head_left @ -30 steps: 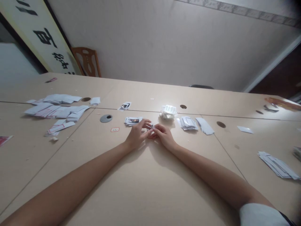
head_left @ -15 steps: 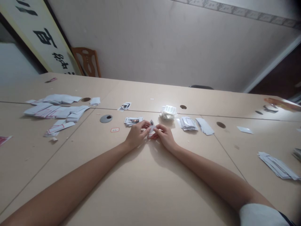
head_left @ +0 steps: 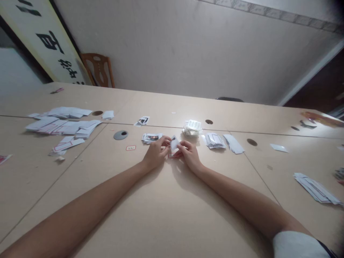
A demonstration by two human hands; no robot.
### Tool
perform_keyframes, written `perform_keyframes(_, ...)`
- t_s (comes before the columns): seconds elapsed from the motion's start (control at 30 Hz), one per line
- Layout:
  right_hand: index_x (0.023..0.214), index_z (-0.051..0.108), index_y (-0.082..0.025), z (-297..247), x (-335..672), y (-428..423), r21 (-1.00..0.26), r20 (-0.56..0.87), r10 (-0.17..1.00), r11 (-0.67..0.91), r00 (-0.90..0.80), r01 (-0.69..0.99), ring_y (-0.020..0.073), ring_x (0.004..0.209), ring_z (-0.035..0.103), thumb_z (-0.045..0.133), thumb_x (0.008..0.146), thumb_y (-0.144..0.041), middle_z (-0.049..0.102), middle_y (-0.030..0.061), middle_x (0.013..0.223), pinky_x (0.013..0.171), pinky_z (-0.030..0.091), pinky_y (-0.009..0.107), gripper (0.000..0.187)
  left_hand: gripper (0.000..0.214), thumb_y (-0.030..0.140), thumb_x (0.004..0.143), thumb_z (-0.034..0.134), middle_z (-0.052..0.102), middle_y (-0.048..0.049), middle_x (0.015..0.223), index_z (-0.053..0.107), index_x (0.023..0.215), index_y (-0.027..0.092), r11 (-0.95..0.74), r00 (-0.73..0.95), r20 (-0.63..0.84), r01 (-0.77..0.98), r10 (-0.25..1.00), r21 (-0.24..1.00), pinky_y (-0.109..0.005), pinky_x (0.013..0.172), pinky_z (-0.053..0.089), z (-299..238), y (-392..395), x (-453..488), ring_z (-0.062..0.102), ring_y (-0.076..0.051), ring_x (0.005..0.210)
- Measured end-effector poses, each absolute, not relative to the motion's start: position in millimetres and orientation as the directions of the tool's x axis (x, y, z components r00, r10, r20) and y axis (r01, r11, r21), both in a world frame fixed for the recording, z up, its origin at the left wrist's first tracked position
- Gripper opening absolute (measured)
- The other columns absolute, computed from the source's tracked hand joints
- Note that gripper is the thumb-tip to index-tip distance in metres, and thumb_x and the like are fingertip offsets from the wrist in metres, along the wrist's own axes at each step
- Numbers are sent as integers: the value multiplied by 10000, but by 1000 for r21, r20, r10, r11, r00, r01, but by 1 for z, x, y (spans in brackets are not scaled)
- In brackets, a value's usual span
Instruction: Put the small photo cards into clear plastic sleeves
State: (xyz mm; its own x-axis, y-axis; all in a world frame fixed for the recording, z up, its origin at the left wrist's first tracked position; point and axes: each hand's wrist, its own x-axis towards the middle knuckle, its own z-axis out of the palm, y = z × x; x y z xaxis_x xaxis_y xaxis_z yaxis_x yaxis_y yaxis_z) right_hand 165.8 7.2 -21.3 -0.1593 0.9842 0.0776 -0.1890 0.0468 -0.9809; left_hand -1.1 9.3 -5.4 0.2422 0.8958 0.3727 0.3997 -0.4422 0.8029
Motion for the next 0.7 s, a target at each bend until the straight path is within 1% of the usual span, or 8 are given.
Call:
perform_keyframes(0.1,755,579,-191,-23,166,9,-980,80,987,52,-141,-191,175,536,673,686,756,-445,630,-22,545,547,555,265,275,195,202,844,468,685,-20,867,563,1014,196,-446,189,406,440,894,779,-265,720,501,-5,11,-2,655,-155,799)
perform_keyframes(0.17,761,576,-193,-24,167,10,-982,84,987,59,-135,-179,168,533,670,680,761,-445,629,-23,552,529,543,248,273,164,265,868,482,675,-7,808,570,985,193,-435,151,415,464,897,771,-264,705,480,-5,12,-4,642,-151,747)
perform_keyframes(0.23,762,574,-195,-25,167,10,-984,91,987,68,-134,-167,168,533,668,675,764,-454,623,-23,548,528,543,249,279,180,354,863,530,653,-2,757,587,901,187,-430,148,413,483,899,763,-258,668,463,-5,13,-4,622,-154,714)
perform_keyframes(0.3,758,570,-196,-25,167,10,-985,96,986,74,-138,-159,172,541,668,674,765,-461,619,-23,547,543,552,262,285,222,399,838,575,627,-5,730,595,807,181,-449,183,417,505,890,738,-255,641,449,-6,14,-5,597,-155,701)
perform_keyframes(0.37,755,568,-196,-25,167,9,-984,106,983,83,-147,-155,173,550,667,674,766,-461,620,-22,555,557,559,274,285,219,383,820,601,612,-10,721,600,747,177,-479,226,428,528,875,701,-254,625,436,-6,14,-5,575,-155,700)
perform_keyframes(0.47,758,581,-193,-25,167,9,-984,130,979,109,-155,-142,168,557,661,668,777,-452,626,-18,572,567,561,280,274,174,322,817,594,610,-11,717,609,723,176,-496,237,443,544,865,677,-253,622,426,-6,14,-4,561,-153,706)
perform_keyframes(0.7,756,584,-192,-26,168,10,-984,101,983,76,-152,-160,173,549,662,679,771,-438,628,-13,546,567,558,279,264,164,309,803,600,610,-13,723,608,712,173,-444,156,428,512,890,735,-260,633,444,-6,16,-4,573,-158,720)
